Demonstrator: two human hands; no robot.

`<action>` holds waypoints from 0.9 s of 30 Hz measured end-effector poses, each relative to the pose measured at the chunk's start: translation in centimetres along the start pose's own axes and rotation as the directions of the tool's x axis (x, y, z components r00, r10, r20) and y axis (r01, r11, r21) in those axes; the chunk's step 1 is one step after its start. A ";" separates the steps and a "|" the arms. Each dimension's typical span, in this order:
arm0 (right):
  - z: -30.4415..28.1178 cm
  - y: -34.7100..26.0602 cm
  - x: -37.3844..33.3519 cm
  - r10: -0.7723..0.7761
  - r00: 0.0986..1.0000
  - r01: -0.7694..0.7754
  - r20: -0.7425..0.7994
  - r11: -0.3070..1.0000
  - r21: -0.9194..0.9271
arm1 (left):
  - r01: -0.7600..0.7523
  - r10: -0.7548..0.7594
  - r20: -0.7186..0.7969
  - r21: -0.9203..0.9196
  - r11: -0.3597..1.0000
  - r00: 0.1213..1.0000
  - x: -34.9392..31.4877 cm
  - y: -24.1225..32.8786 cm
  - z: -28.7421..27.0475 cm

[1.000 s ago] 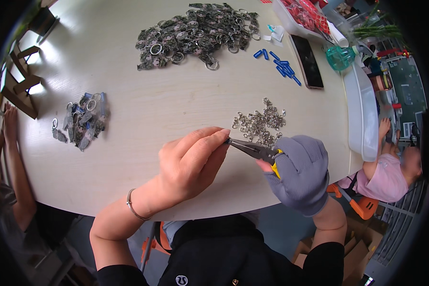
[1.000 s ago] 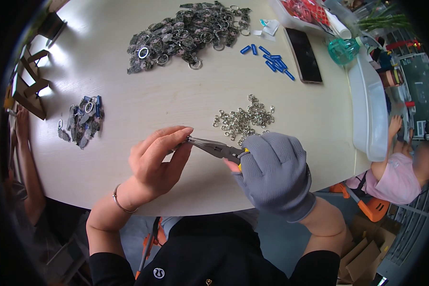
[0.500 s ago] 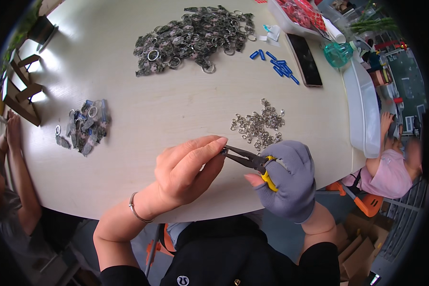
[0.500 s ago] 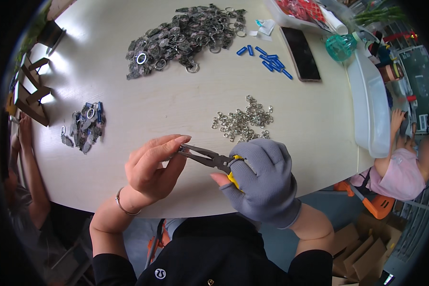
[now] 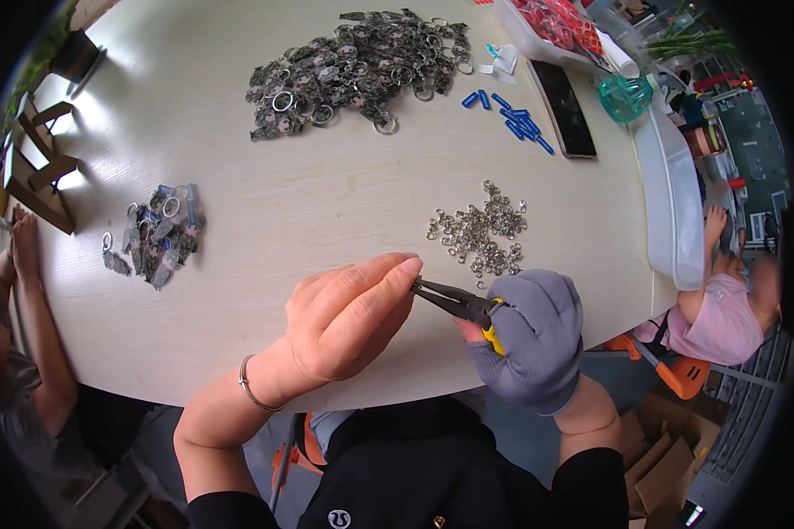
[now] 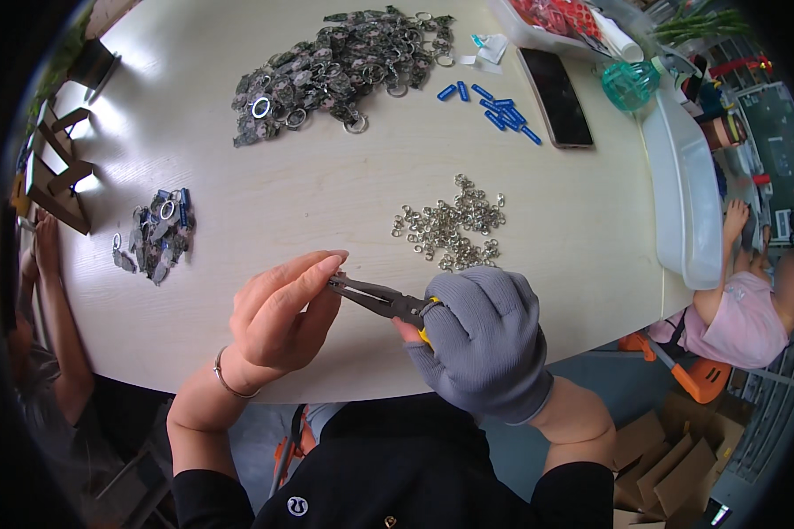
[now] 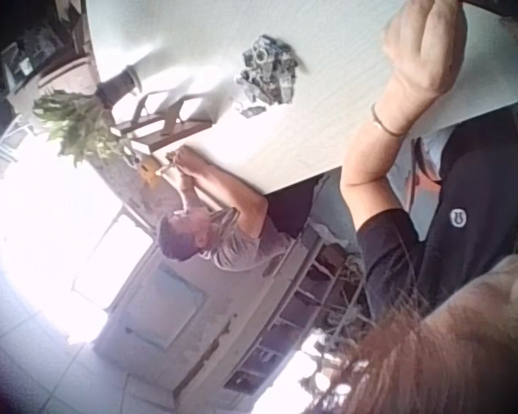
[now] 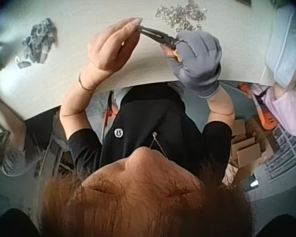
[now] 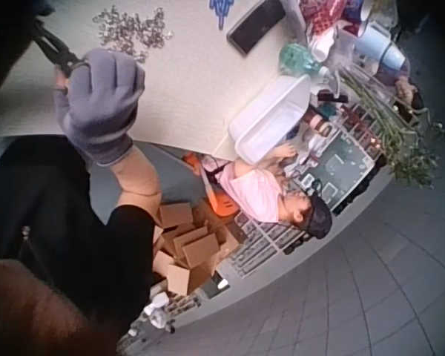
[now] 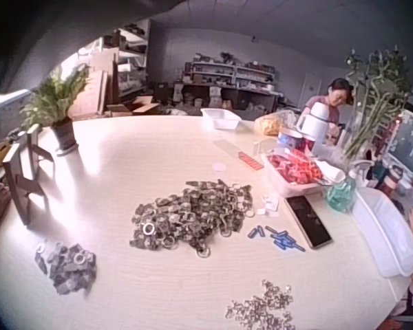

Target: The person uses pliers to attach small metal rings to camouflage-patterned keychain charms. They pick up a charm and a ring, use the pliers to open the ring, link it to the charm, and then close the ring. The finished keychains are placed in a pile on the table.

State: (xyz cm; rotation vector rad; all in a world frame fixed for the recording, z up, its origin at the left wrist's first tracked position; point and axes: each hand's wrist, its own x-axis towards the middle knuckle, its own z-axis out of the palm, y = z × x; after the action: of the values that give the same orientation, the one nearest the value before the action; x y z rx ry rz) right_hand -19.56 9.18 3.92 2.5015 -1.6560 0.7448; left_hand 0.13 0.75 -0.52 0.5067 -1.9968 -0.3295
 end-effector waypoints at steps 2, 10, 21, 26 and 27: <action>0.1 0.0 0.0 -0.011 1.000 0.011 -0.007 1.000 -0.014 | -0.009 0.009 0.005 0.009 1.000 1.000 0.0 0.0 -0.1; -0.2 -0.1 0.2 -0.004 1.000 0.004 0.008 0.999 -0.042 | -0.110 0.109 0.022 0.076 0.991 0.994 -0.3 -0.5 -0.1; -0.1 0.6 0.2 -0.065 0.998 0.065 0.016 0.998 0.017 | -0.138 0.132 0.059 0.105 0.985 0.989 0.1 -0.4 -0.7; -0.6 0.8 0.6 -0.034 0.998 0.032 0.059 0.999 0.031 | 0.040 -0.040 0.000 0.020 0.999 0.999 0.2 0.3 -0.4; -1.0 0.7 0.8 -0.017 0.998 0.014 0.060 0.999 0.044 | 0.049 -0.049 -0.019 0.018 0.999 0.999 0.3 0.2 -0.4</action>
State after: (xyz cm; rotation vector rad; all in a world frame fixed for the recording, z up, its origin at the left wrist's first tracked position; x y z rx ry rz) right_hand -20.29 8.52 4.95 2.5886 -1.6543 0.7191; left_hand 0.31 0.83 -0.05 0.5692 -1.9739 -0.3355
